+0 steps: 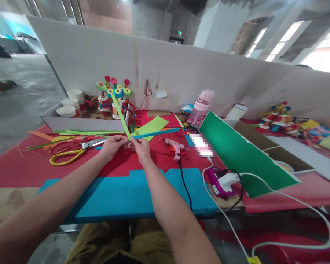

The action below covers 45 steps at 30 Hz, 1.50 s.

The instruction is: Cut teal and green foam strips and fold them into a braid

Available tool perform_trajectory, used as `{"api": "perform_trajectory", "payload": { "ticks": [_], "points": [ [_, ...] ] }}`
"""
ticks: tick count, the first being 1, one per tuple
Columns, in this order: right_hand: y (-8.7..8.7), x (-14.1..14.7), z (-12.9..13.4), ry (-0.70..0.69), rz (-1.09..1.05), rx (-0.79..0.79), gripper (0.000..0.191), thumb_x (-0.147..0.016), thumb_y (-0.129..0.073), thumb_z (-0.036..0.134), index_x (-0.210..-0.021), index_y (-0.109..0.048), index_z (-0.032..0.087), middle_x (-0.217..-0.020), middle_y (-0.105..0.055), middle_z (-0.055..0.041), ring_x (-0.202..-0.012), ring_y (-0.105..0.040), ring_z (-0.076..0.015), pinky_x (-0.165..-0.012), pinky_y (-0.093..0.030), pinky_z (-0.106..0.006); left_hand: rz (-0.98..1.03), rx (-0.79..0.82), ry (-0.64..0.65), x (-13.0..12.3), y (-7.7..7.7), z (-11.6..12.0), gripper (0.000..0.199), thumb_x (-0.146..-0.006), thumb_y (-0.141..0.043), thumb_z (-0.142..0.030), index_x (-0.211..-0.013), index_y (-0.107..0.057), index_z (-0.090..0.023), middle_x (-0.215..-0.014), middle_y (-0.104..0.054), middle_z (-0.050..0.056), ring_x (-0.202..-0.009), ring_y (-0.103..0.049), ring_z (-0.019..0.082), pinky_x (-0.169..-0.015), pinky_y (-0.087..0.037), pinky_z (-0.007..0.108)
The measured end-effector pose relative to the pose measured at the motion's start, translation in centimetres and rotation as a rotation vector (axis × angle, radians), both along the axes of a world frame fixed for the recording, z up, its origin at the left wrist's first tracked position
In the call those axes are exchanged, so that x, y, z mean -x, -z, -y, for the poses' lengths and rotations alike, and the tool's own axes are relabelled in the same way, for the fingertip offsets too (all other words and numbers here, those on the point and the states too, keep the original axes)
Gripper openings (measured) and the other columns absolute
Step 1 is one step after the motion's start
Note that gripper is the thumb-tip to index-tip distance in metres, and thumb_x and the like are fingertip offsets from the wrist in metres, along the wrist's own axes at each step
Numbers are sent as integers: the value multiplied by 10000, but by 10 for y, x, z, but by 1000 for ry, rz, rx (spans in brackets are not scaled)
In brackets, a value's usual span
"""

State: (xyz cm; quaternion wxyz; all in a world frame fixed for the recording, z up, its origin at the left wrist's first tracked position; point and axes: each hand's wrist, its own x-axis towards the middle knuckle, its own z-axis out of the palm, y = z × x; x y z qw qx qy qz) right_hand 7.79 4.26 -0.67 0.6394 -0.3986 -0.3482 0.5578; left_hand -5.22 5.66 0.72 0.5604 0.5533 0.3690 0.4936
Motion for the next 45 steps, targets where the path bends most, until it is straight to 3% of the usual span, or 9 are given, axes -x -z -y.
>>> {"api": "perform_trajectory", "payload": {
  "ticks": [5, 12, 21, 29, 45],
  "points": [
    [1, 1, 0, 19, 5, -14, 260, -629, -789, 363, -663, -673, 133, -562, -666, 3, -473, -627, -102, -556, -572, -224, -12, -9, -35, 0, -3, 2, 329, -580, -783, -422, -699, -687, -131, -596, -639, 22, -530, -525, 103, -541, -409, 234],
    [6, 0, -2, 89, 172, -65, 254, -614, -770, 375, -705, -704, 147, -559, -675, 4, -487, -647, -137, -553, -576, -266, -58, -3, -67, 1, 0, 0, 304, -588, -771, -409, -673, -690, -128, -549, -615, 17, -506, -502, 104, -509, -379, 236],
    [3, -2, -1, 110, 258, -116, 259, -653, -723, 410, -703, -681, 160, -612, -704, -19, -550, -672, -184, -572, -571, -298, 70, 23, 41, -3, -3, 4, 268, -616, -770, -352, -715, -657, -130, -564, -607, 5, -507, -510, 92, -535, -402, 233],
    [0, 3, 2, 43, 189, -50, 279, -629, -757, 407, -657, -648, 152, -580, -681, -10, -493, -636, -130, -563, -570, -256, -8, -2, -79, 0, 1, 1, 299, -605, -765, -401, -646, -636, -134, -514, -572, -5, -470, -480, 88, -478, -351, 224],
    [-2, 2, 3, -19, 175, -111, 363, -583, -770, 469, -740, -652, 164, -603, -663, 15, -541, -620, -114, -566, -556, -237, 67, 46, -21, 3, -2, 0, 259, -576, -786, -351, -628, -670, -126, -560, -616, 32, -479, -483, 87, -479, -360, 225]
  ]
}}
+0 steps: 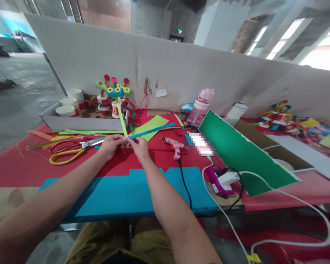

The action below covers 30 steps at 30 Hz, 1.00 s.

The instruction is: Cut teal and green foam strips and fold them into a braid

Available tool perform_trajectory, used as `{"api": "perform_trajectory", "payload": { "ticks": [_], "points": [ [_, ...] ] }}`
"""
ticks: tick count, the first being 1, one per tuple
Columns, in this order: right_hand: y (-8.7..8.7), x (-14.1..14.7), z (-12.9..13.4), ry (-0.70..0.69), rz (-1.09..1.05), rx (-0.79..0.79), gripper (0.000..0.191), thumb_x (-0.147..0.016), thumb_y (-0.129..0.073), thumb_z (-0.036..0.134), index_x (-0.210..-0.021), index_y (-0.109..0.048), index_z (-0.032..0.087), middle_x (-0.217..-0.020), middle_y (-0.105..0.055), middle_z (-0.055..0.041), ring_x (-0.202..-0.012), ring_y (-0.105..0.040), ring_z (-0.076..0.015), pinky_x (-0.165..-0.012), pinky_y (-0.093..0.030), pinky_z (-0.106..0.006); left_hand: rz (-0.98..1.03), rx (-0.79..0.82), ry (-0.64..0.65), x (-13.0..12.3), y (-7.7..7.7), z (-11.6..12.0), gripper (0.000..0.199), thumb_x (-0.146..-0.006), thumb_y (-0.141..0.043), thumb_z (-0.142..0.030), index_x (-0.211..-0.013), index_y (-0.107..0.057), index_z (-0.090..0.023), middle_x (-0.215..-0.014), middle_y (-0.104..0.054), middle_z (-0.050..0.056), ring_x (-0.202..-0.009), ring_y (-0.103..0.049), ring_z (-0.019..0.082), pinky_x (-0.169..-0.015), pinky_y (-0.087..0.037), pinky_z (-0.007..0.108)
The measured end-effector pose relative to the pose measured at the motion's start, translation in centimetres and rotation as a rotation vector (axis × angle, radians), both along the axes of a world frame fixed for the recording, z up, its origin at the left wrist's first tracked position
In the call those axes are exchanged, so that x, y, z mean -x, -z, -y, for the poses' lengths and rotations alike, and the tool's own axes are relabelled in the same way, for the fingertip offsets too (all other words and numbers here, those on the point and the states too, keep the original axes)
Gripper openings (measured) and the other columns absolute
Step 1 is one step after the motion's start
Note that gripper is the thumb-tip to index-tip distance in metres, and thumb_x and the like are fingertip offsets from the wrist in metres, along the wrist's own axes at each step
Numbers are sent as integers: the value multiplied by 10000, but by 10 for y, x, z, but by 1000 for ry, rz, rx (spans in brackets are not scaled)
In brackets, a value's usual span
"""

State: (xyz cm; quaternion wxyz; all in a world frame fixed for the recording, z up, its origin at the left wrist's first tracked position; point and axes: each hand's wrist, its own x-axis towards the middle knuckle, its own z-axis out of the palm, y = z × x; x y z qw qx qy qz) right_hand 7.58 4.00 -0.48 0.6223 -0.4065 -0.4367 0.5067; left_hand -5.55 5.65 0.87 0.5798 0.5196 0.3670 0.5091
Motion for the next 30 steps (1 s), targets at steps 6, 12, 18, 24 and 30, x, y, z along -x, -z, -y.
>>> {"api": "perform_trajectory", "payload": {
  "ticks": [6, 12, 18, 24, 30],
  "points": [
    [1, 1, 0, -26, -1, -14, 367, -610, -755, 484, -734, -607, 172, -613, -652, 17, -567, -624, -111, -577, -560, -239, 26, -1, -41, -4, 2, 1, 258, -585, -780, -352, -628, -655, -130, -536, -598, 17, -483, -491, 90, -489, -371, 224],
    [2, 0, 0, -50, 36, -37, 368, -601, -757, 479, -733, -619, 166, -621, -662, 13, -559, -616, -111, -590, -552, -245, 54, 81, 87, 2, -3, 1, 246, -590, -779, -334, -632, -663, -121, -539, -606, 29, -489, -512, 91, -491, -364, 222],
    [2, -1, -1, -65, 53, -33, 348, -601, -754, 464, -737, -643, 163, -610, -662, 14, -544, -610, -104, -580, -542, -227, 46, 95, 127, 3, -8, 3, 245, -586, -787, -327, -617, -655, -122, -545, -610, 37, -493, -513, 94, -479, -349, 221],
    [4, 1, -1, -20, -14, 13, 376, -566, -782, 462, -700, -588, 169, -597, -641, 24, -536, -606, -102, -540, -549, -222, 28, 38, 42, -1, -1, 2, 264, -595, -774, -357, -627, -645, -129, -536, -595, 18, -469, -488, 83, -473, -353, 220],
    [1, 2, 1, 26, 20, -16, 344, -610, -749, 452, -744, -582, 182, -654, -675, 13, -556, -619, -107, -562, -554, -228, 38, 1, 12, -4, 1, 2, 271, -613, -768, -364, -644, -630, -132, -551, -601, 14, -459, -484, 78, -463, -357, 219]
  ]
}}
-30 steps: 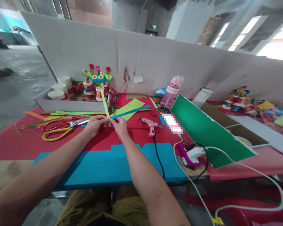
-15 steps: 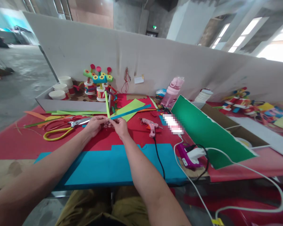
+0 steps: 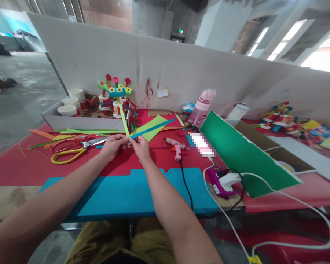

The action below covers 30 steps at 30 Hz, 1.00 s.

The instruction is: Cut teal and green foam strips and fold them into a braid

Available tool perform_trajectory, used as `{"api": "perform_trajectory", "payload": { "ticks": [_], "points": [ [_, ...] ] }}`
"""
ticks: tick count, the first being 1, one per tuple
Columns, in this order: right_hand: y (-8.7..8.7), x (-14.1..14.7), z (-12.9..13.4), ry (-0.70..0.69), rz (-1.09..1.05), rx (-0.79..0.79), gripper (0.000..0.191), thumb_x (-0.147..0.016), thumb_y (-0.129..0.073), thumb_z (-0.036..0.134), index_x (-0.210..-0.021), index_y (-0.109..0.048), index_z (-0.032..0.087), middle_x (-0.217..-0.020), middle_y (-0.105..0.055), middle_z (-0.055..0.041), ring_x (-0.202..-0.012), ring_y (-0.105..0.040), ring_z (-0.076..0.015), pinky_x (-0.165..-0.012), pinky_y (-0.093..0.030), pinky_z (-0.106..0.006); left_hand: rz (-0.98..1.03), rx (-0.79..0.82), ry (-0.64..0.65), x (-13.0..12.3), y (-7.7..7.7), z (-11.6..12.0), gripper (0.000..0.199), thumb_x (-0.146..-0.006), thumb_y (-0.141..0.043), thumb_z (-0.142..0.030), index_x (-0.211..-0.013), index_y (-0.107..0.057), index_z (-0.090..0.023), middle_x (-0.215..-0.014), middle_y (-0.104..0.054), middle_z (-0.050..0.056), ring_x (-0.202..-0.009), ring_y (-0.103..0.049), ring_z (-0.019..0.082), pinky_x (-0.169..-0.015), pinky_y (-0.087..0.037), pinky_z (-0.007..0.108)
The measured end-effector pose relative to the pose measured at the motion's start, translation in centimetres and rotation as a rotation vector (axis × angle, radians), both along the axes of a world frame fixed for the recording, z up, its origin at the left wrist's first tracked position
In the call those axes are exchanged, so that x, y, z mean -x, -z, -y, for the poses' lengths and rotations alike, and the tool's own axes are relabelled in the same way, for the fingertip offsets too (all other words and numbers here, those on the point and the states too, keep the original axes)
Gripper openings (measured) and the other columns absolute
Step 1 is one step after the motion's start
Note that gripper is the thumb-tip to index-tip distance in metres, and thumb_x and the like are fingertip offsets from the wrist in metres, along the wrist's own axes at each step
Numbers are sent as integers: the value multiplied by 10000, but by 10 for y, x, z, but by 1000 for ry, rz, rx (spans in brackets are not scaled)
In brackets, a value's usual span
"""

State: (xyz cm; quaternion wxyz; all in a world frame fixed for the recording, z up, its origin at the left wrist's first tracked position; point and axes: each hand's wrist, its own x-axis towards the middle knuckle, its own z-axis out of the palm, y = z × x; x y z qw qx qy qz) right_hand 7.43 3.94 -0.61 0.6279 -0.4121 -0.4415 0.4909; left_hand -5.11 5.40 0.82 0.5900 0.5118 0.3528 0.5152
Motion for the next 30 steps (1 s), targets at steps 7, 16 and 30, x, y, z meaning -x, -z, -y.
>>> {"api": "perform_trajectory", "payload": {
  "ticks": [7, 16, 30],
  "points": [
    [-4, -2, 1, 19, 49, -12, 291, -646, -710, 441, -718, -624, 172, -640, -689, -10, -564, -642, -138, -608, -555, -257, -33, -4, 8, -3, -2, 2, 324, -617, -767, -416, -689, -611, -141, -531, -590, -1, -434, -481, 79, -449, -366, 220],
    [-2, -2, 1, -40, 97, -76, 250, -662, -701, 417, -713, -614, 188, -640, -687, 12, -595, -661, -153, -635, -560, -274, -4, 65, 99, 7, -8, 0, 273, -618, -774, -361, -649, -631, -131, -577, -614, 33, -502, -517, 91, -483, -363, 221],
    [-4, -4, 3, -2, -13, 26, 279, -635, -729, 426, -745, -608, 200, -658, -685, 10, -634, -678, -176, -655, -575, -305, -124, -121, -1, 0, -8, 3, 310, -634, -752, -413, -684, -587, -155, -531, -579, -12, -469, -494, 98, -488, -373, 233]
  ]
}}
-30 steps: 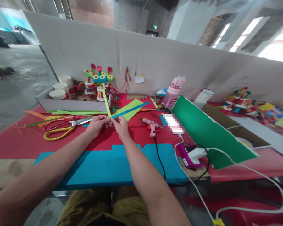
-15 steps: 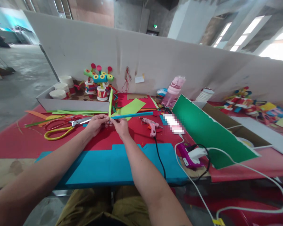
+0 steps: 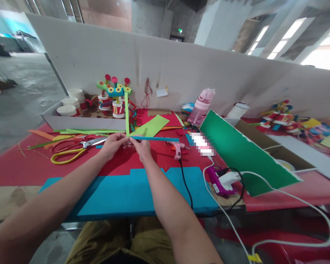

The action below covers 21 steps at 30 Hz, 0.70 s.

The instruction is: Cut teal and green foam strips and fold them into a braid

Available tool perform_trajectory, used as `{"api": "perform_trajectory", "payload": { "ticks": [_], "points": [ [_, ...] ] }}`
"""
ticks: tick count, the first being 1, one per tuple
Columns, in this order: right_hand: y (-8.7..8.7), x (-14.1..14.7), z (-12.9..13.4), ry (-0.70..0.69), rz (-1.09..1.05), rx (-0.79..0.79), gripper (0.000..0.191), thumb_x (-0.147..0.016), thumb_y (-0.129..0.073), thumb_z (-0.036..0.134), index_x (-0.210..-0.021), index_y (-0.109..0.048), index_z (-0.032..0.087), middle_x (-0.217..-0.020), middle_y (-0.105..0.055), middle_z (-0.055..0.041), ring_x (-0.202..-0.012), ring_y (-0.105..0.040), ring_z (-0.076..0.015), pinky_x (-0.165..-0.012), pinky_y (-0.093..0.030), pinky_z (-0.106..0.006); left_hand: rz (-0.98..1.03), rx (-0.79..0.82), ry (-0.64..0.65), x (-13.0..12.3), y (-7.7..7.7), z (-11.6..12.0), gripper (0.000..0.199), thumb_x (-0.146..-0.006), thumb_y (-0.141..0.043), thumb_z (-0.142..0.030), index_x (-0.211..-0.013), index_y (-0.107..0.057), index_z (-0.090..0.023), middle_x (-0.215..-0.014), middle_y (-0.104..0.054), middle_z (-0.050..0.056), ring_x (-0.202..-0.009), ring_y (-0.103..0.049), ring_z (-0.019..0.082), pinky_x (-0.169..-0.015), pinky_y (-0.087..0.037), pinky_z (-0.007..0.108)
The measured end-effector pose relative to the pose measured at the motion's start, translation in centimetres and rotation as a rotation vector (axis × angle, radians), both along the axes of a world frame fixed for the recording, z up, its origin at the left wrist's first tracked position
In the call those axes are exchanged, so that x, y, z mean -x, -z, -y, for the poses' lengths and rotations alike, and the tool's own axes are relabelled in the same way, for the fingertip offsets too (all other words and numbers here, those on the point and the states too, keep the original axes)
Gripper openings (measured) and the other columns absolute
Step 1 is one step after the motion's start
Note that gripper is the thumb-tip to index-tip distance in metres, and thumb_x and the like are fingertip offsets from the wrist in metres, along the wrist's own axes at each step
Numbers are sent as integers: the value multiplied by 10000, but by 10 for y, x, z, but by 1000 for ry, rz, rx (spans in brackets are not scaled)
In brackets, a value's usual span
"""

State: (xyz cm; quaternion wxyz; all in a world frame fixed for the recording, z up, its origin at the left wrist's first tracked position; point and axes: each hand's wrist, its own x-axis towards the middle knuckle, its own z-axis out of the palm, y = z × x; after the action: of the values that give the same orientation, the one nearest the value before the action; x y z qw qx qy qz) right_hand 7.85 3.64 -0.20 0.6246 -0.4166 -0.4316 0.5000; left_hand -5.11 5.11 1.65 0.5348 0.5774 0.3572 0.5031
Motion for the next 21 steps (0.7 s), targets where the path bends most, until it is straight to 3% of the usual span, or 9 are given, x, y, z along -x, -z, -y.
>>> {"api": "perform_trajectory", "payload": {
  "ticks": [6, 13, 21],
  "points": [
    [-2, 0, 1, 12, 0, -4, 250, -630, -736, 397, -722, -620, 195, -620, -671, 15, -615, -664, -168, -660, -574, -297, 21, 32, -3, 1, 4, -3, 304, -634, -755, -399, -689, -601, -143, -565, -611, 10, -476, -497, 92, -491, -373, 231],
    [1, 1, -3, -118, -151, -17, 234, -602, -750, 318, -757, -642, 181, -663, -684, 11, -647, -652, -146, -675, -550, -279, 105, 72, -2, 4, 5, -6, 268, -636, -759, -360, -679, -633, -128, -569, -608, 12, -486, -499, 84, -502, -379, 220],
    [3, 0, -2, -141, -209, -30, 290, -632, -774, 364, -797, -602, 199, -648, -650, 32, -628, -641, -124, -639, -531, -252, 62, 62, 13, 1, 2, -1, 251, -628, -759, -346, -654, -642, -126, -560, -611, 19, -471, -489, 83, -479, -360, 221]
  ]
}}
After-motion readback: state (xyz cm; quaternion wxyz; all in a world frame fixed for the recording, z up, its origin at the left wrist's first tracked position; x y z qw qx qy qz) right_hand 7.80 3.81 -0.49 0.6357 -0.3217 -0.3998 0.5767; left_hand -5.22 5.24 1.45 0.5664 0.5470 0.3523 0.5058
